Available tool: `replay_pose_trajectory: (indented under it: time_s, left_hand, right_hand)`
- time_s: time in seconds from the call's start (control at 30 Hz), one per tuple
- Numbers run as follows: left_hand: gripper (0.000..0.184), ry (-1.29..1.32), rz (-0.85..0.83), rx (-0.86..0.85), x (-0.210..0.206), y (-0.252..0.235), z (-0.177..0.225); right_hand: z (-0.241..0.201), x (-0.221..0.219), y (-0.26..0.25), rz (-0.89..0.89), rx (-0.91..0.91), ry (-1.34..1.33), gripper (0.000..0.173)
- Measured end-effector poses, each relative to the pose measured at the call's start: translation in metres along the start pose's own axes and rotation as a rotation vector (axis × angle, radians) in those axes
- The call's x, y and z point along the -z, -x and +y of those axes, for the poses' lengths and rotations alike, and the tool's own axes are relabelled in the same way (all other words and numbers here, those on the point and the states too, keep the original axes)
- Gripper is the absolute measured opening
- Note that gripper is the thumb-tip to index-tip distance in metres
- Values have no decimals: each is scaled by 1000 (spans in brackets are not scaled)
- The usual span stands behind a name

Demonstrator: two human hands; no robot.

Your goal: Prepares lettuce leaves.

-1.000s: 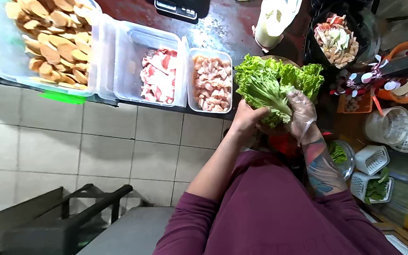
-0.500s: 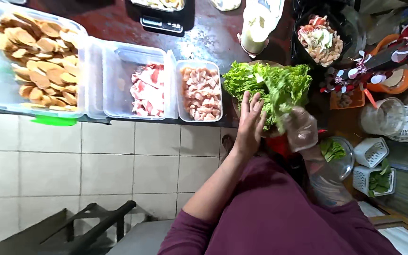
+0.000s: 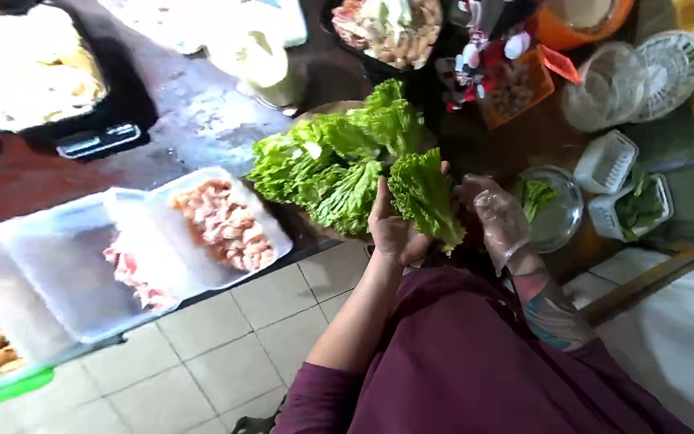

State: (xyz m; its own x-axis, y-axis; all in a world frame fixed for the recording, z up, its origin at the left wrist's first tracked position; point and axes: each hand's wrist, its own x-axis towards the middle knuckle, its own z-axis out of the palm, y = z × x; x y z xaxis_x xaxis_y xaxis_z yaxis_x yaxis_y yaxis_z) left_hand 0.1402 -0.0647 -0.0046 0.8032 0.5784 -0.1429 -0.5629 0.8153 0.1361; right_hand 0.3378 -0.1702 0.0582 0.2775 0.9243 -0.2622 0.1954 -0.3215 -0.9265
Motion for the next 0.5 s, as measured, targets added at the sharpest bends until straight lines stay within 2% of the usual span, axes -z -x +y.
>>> replay_pose_trajectory:
  time_s: [0.07, 0.2, 0.27, 0.33, 0.43, 0.5]
  left_hand:
    - [92, -78, 73, 96, -15, -13, -20]
    - [89, -71, 102, 239, -1, -54, -60]
    - [89, -94, 83, 297, -3, -73, -78]
    - [90, -110, 97, 322, -10, -94, -92]
    - [102, -264, 110, 358, -3, -110, -105]
    - [91, -474, 33, 336, 0, -113, -110]
  right_hand:
    - [-2, 19, 12, 25, -65, 20, 51]
    - [-4, 58, 32, 74, -173, -196, 54]
    - [4, 73, 36, 131, -218, -202, 57]
    - [17, 84, 41, 226, -231, -168, 47]
    - [47, 99, 37, 373, -259, -198, 35]
    - [81, 102, 27, 471, -203, -176, 36]
